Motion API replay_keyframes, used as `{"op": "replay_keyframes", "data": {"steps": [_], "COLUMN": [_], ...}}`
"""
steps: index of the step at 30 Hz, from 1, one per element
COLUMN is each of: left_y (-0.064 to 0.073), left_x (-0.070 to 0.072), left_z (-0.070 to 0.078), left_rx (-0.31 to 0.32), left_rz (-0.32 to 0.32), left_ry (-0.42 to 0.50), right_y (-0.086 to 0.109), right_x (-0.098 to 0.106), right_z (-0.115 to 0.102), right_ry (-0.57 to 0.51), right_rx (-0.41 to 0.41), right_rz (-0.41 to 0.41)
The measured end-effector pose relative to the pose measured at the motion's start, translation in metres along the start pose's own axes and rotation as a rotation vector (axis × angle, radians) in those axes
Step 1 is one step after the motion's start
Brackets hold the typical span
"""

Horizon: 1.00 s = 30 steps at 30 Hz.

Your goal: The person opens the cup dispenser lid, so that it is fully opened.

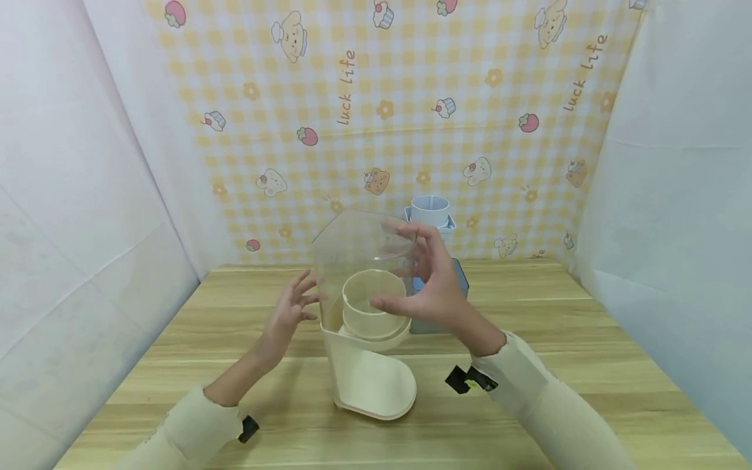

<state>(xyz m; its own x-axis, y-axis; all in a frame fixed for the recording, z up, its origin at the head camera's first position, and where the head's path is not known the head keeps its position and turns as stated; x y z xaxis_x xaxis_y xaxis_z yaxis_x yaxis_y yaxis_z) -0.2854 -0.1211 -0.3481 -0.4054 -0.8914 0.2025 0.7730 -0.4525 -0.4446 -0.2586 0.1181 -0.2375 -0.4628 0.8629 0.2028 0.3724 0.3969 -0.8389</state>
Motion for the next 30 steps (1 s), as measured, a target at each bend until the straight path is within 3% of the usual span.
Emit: {"op": "replay_keyframes", "data": {"steps": [3, 9, 14, 20, 30], "left_y": [0.003, 0.012, 0.021, 0.026, 0.026], "left_x": [-0.008, -0.026, -0.039, -0.05, -0.062], "left_z": [0.003, 0.009, 0.01, 0.008, 0.014], "left_rx": [-0.035, -0.164, -0.181, -0.194, -0.223], "left_rz": [-0.048, -0.15, -0.221, -0.256, -0.279], "left_ry": [0.013, -0.098, -0.171, -0.239, -0.211], "right_y": [0.006, 0.016, 0.022, 0.025, 0.027], "right_x": [-0.002, -0.007, -0.01, -0.009, -0.009], "right_z": [-0.006, -0.015, -0.02, -0.023, -0.023], "right_ry": [-0.023, -0.088, -0.068, -0.099, -0.14], "right_rx": [0.008, 0.015, 0.036, 0.058, 0.069], "right_rz": [-0.018, -0.059, -0.099, -0.119, -0.178]}}
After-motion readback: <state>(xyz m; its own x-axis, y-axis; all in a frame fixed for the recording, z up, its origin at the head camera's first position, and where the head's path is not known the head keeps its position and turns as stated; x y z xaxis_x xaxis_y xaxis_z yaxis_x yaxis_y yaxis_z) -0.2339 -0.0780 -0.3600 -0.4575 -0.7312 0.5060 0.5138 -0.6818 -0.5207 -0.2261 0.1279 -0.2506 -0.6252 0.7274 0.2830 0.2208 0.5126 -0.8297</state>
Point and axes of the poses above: each hand's wrist, its own y-axis away from the middle knuckle, its own x-axis out of the back of the hand, z = x × y, the point moved 5 cm from there along -y, towards the middle knuckle, and after that the axes turned 6 degrees about -z, right-handed, at the moved point
